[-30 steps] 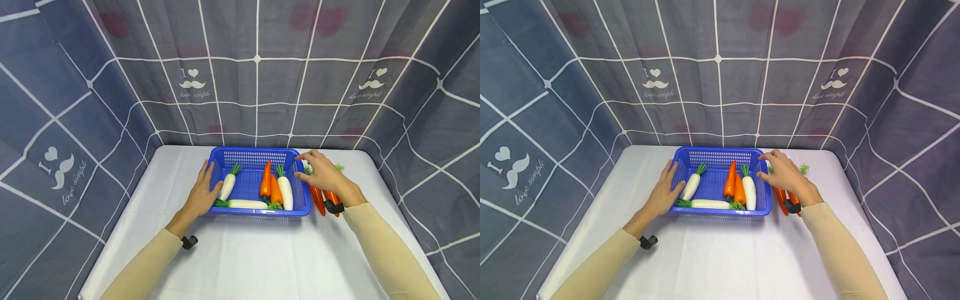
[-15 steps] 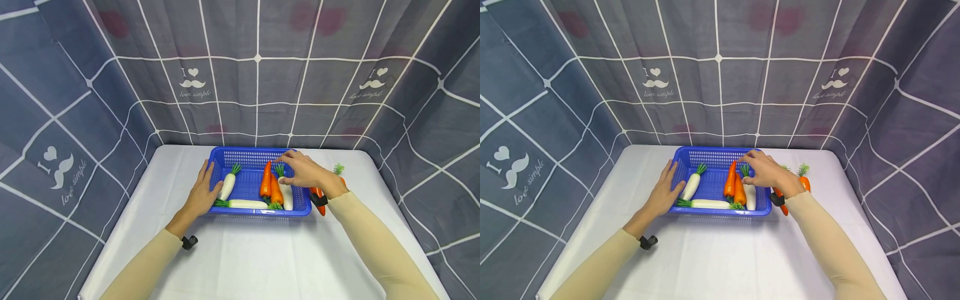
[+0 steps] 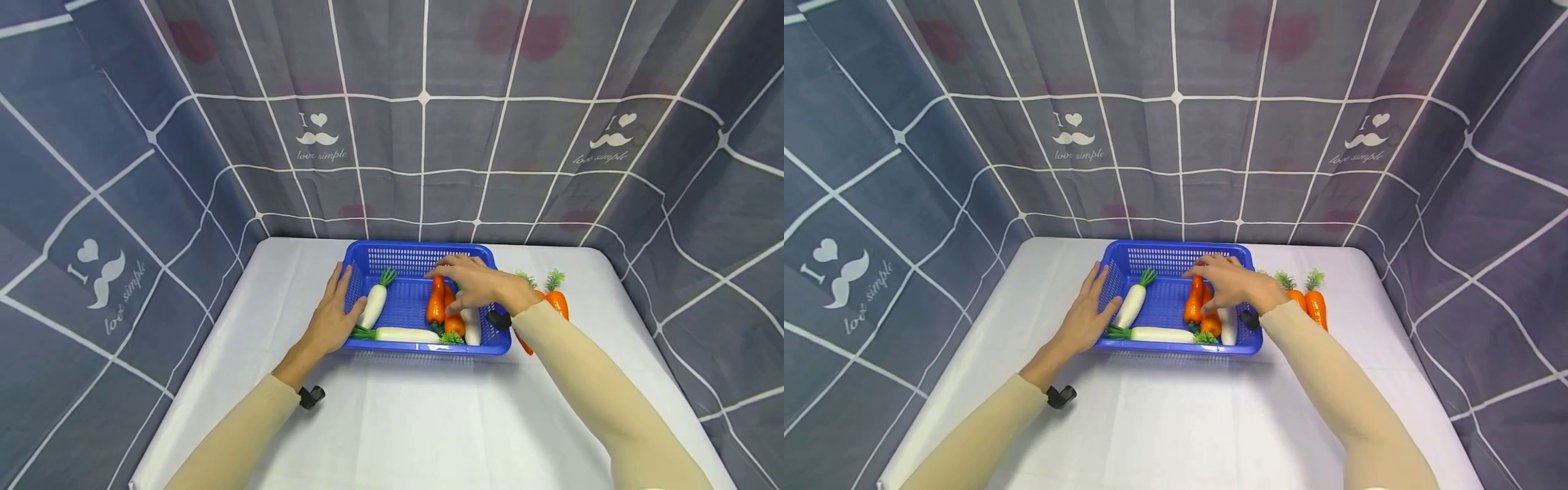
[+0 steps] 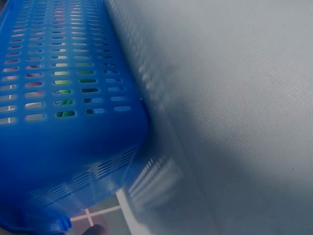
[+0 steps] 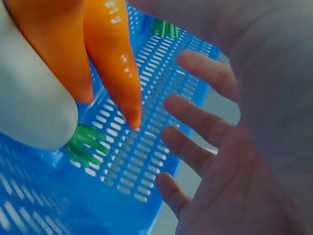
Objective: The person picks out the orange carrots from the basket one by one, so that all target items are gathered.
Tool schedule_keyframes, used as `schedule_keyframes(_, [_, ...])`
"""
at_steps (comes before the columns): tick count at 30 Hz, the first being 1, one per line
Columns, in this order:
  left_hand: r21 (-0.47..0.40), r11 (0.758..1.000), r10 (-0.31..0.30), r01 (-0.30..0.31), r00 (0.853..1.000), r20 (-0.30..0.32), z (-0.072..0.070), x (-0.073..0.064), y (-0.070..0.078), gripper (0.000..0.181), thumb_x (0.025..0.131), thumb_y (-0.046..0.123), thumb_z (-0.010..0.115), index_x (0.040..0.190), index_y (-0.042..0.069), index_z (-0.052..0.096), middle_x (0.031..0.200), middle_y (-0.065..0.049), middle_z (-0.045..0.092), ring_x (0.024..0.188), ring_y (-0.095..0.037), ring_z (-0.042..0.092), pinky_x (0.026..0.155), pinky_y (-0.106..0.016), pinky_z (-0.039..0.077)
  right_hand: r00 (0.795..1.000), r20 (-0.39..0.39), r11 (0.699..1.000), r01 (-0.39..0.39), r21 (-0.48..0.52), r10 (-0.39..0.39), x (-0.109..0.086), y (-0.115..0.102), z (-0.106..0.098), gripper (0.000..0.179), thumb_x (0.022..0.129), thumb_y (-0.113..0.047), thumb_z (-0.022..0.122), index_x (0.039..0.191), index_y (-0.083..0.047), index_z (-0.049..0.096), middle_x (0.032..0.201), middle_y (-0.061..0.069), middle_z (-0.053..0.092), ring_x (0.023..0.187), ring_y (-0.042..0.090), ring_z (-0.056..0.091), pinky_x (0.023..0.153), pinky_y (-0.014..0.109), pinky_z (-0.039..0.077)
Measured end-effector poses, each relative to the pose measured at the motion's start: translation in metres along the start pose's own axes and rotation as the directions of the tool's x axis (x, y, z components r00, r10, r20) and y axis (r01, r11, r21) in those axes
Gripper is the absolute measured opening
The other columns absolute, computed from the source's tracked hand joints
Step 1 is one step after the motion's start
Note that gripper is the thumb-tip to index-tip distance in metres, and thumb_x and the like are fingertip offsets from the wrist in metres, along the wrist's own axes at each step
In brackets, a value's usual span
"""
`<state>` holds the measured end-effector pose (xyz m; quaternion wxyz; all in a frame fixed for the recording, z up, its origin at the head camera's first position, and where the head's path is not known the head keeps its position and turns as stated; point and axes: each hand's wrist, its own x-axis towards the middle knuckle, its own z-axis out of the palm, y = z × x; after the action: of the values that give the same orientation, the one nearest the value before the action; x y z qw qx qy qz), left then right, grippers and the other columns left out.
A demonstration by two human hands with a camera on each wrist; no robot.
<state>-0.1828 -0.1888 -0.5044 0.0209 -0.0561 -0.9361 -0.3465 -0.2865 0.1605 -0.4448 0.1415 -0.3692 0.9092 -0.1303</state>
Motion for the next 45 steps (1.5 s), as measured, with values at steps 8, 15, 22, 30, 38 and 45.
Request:
schedule_keyframes(8, [-0.011, 1.0, 0.005, -0.005, 1.0, -0.011, 0.0, 0.0, -0.001, 0.088, 0.121, 0.042, 0.059, 0.189, 0.011, 0.012, 0.199, -0.016, 0.001, 0.181, -0.049, 0.022, 0.141, -0.073, 0.034, 0.992, 0.121, 0.998, 0.038, -0.058, -0.031, 0.021, -0.003, 0.008, 0.08, 0.096, -0.039, 0.098, 0.167, -0.026, 0.065, 0.182, 0.016, 0.051, 0.175, 0.052, 0.033, 0.14, 0.085, 0.021])
schedule_keyframes(15, [-0.008, 1.0, 0.0, 0.0, 1.0, -0.009, 0.001, 0.001, 0.0, 0.087, 0.121, 0.042, 0.057, 0.189, 0.011, 0.012, 0.199, -0.015, 0.0, 0.181, -0.049, 0.022, 0.141, -0.073, 0.034, 0.976, 0.217, 0.997, 0.047, -0.059, -0.034, 0.031, -0.003, 0.014, 0.07, 0.096, -0.039, 0.097, 0.161, -0.03, 0.071, 0.181, 0.014, 0.053, 0.176, 0.048, 0.032, 0.142, 0.085, 0.013])
schedule_keyframes(22, [-0.018, 1.0, -0.006, 0.006, 1.0, -0.007, 0.001, 0.0, 0.001, 0.087, 0.121, 0.042, 0.057, 0.189, 0.011, 0.013, 0.199, -0.014, 0.0, 0.182, -0.048, 0.021, 0.142, -0.072, 0.033, 0.966, 0.256, 0.997, 0.04, -0.062, -0.023, 0.034, -0.003, 0.017, 0.053, 0.097, -0.042, 0.097, 0.147, -0.034, 0.081, 0.174, 0.009, 0.062, 0.177, 0.044, 0.033, 0.144, 0.083, 0.007])
schedule_keyframes(30, [0.008, 1.0, -0.011, 0.011, 1.0, -0.007, 0.001, 0.0, 0.0, 0.087, 0.121, 0.045, 0.056, 0.189, 0.013, 0.013, 0.199, -0.014, 0.0, 0.182, -0.048, 0.021, 0.142, -0.071, 0.034, 0.966, 0.253, 0.996, 0.073, -0.055, -0.057, 0.038, -0.004, 0.018, 0.035, 0.096, -0.045, 0.097, 0.129, -0.035, 0.088, 0.148, -0.004, 0.079, 0.163, 0.039, 0.048, 0.143, 0.083, 0.008])
schedule_keyframes(38, [-0.002, 1.0, -0.002, 0.002, 1.0, -0.01, 0.001, -0.001, 0.002, 0.087, 0.121, 0.043, 0.057, 0.189, 0.011, 0.014, 0.199, -0.017, 0.003, 0.182, -0.047, 0.022, 0.142, -0.072, 0.034, 0.97, 0.235, 0.998, 0.064, -0.008, -0.06, 0.035, -0.004, 0.019, 0.032, 0.095, -0.043, 0.099, 0.123, -0.033, 0.087, 0.14, -0.007, 0.08, 0.154, 0.034, 0.056, 0.144, 0.082, 0.004])
schedule_keyframes(45, [-0.014, 1.0, -0.009, 0.009, 1.0, -0.011, 0.0, -0.001, 0.003, 0.087, 0.121, 0.043, 0.058, 0.189, 0.012, 0.013, 0.199, -0.014, 0.001, 0.182, -0.047, 0.022, 0.141, -0.072, 0.034, 0.978, 0.199, 0.998, 0.065, -0.02, -0.06, 0.034, -0.004, 0.018, 0.037, 0.09, -0.046, 0.102, 0.121, -0.031, 0.088, 0.132, -0.006, 0.079, 0.144, 0.029, 0.066, 0.143, 0.084, 0.007])
